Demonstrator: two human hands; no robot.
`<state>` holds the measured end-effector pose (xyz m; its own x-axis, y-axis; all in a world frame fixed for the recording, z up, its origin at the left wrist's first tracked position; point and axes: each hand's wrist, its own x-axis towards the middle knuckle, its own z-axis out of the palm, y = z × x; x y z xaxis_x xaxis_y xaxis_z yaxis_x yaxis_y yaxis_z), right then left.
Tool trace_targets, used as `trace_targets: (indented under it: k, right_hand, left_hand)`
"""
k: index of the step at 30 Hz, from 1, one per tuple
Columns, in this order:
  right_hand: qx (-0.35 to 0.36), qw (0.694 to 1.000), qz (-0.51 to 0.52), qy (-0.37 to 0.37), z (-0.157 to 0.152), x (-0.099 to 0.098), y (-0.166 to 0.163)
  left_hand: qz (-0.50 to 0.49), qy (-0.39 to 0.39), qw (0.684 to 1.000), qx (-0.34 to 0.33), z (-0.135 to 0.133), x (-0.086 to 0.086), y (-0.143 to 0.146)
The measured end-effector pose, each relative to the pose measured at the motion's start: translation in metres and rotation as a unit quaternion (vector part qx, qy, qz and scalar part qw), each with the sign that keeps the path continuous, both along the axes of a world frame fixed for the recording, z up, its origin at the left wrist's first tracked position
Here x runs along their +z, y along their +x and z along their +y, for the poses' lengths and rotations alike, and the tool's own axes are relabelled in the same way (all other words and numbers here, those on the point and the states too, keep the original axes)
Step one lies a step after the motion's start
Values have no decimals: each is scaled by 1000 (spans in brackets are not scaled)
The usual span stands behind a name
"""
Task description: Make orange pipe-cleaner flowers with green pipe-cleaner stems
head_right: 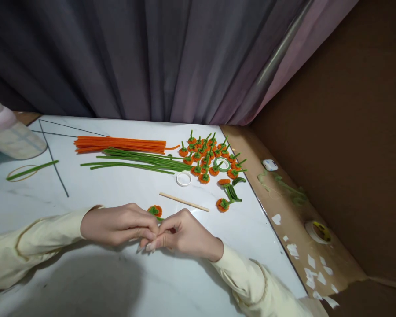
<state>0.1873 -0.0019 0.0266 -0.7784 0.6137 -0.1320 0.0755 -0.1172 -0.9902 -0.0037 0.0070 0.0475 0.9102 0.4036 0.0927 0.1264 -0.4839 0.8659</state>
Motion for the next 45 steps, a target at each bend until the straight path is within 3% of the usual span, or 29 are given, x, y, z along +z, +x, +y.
trace_targets:
  k: [3,5,8,10,12,15,19,22,23,25,31,34,37,41,45]
  right_hand:
    - [-7,999,-14,39,0,-1,2]
    - [-34,991,-54,119,1,1,5]
    - [-74,947,-118,290,5,5,12]
    - [-53,911,-153,379,7,9,14]
    - [-4,875,-202,440,9,11,12]
    - [36,807,-266,526,10,10,1]
    - [42,718,-280,636,6,2,-19]
    - [47,666,-288,686,6,-4,-27]
    - [50,664,-291,687,8,-5,-28]
    - [59,695,-297,652,11,-4,-27]
    - [59,908,-216,354,33,16,-23]
    - [55,952,-194,231,48,34,-21]
    - [49,942,-194,268,60,62,-17]
    - [41,868,-194,456,63,103,-8]
    - [79,815,-182,544,50,125,-2]
  left_hand:
    - [1,7,1000,2,1,3,-1]
    - [18,35,999,32,7,6,-6]
    - [67,96,978,171,21,11,-18]
    - [95,109,956,257,29,10,-29]
    - [108,116,959,235,32,3,-39]
    - [79,105,984,121,24,-16,-45]
    - [56,78,980,173,8,-41,-37]
    - [36,81,973,212,2,-48,-30]
    - [30,84,971,221,2,-49,-28]
    - [23,91,968,233,1,-50,-26]
    - [8,52,963,264,1,-43,-26]
    - [17,11,955,296,5,-27,-25]
    - [-30,-53,944,323,15,-3,-22]
    - [-132,-190,920,315,26,30,-18]
    - [-167,-212,908,320,22,52,-16]
